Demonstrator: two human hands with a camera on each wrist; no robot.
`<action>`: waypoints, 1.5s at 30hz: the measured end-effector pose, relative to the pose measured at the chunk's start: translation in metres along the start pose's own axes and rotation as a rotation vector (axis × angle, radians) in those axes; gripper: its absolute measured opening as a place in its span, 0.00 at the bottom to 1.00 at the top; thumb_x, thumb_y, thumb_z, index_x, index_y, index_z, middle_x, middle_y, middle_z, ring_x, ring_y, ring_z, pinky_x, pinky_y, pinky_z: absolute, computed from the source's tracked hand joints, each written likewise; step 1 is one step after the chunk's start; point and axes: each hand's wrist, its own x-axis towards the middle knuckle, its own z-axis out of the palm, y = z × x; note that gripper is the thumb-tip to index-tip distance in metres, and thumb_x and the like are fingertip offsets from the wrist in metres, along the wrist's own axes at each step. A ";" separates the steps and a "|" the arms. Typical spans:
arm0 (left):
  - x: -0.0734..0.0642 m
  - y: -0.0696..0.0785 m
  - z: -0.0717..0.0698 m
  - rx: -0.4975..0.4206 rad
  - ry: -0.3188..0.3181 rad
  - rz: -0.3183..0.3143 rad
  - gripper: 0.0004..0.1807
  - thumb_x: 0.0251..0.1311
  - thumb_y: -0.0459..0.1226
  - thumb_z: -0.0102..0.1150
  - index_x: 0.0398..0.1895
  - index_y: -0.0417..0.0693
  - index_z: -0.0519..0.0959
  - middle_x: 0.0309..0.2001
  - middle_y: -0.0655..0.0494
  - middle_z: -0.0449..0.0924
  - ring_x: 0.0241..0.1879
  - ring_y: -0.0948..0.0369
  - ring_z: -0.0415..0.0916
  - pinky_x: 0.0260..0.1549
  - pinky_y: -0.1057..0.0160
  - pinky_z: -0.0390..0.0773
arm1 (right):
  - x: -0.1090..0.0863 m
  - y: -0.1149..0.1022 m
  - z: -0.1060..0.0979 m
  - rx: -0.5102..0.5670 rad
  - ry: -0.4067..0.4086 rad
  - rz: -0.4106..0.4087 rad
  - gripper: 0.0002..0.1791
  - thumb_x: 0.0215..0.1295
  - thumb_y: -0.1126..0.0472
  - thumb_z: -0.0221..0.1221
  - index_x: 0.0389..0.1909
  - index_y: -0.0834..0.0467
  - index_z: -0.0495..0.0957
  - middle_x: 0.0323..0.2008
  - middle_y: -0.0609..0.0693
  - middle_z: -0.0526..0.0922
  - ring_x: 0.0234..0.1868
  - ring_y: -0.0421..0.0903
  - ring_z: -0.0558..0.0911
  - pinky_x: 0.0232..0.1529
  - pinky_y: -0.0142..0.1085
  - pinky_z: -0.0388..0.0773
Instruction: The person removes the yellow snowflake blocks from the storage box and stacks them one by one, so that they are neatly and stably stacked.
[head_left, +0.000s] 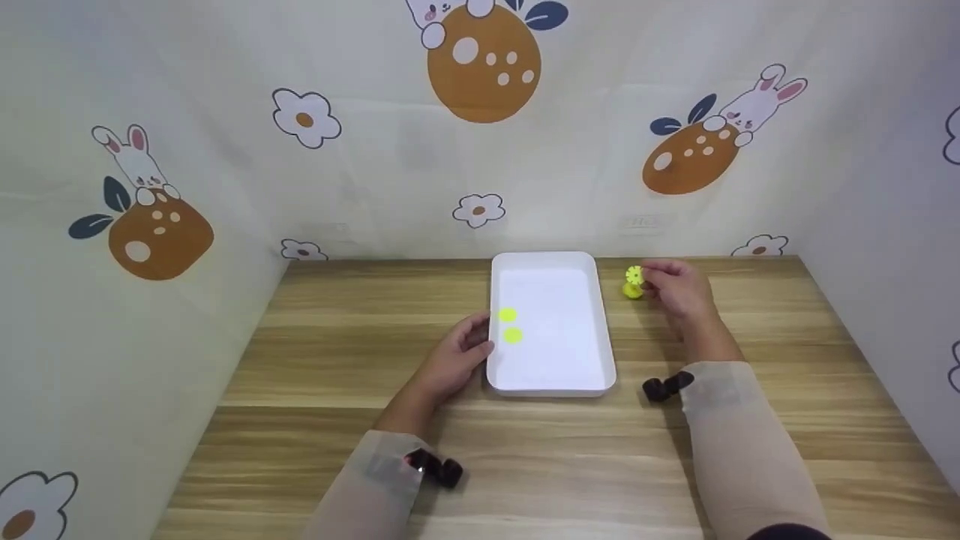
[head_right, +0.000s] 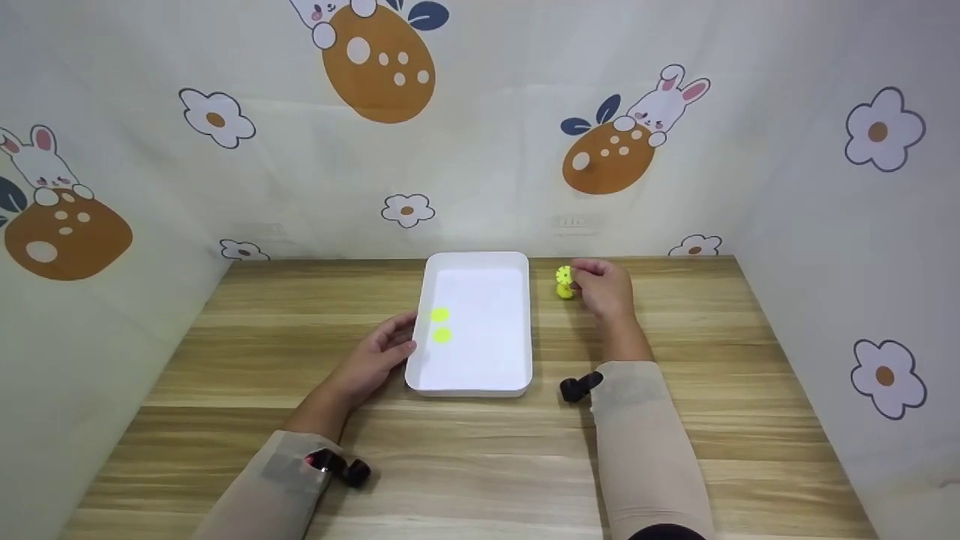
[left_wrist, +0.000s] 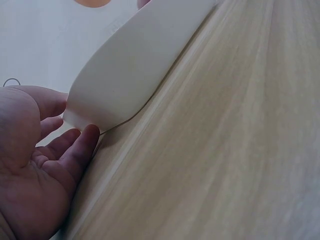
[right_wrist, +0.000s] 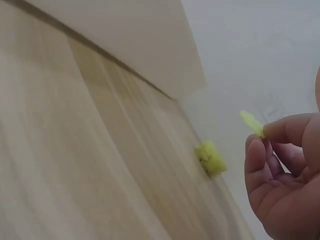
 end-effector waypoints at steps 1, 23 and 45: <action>0.000 0.000 0.000 -0.002 -0.001 0.000 0.33 0.78 0.32 0.55 0.83 0.39 0.60 0.82 0.39 0.62 0.81 0.43 0.64 0.81 0.46 0.66 | 0.001 0.002 -0.001 -0.016 0.008 -0.001 0.21 0.79 0.57 0.61 0.67 0.61 0.79 0.53 0.48 0.82 0.48 0.42 0.83 0.60 0.38 0.86; -0.002 0.000 -0.001 0.018 0.000 -0.008 0.33 0.78 0.34 0.57 0.83 0.42 0.61 0.80 0.41 0.66 0.80 0.45 0.66 0.80 0.46 0.69 | 0.008 0.019 -0.005 -0.113 0.033 0.033 0.23 0.76 0.59 0.63 0.67 0.63 0.80 0.57 0.54 0.83 0.43 0.40 0.86 0.46 0.29 0.89; -0.003 0.001 0.000 0.000 0.004 0.009 0.32 0.78 0.32 0.56 0.82 0.38 0.62 0.79 0.36 0.68 0.80 0.43 0.65 0.80 0.45 0.68 | 0.006 0.017 -0.004 -0.057 0.062 0.027 0.22 0.76 0.61 0.62 0.66 0.64 0.79 0.50 0.53 0.85 0.40 0.40 0.86 0.44 0.30 0.89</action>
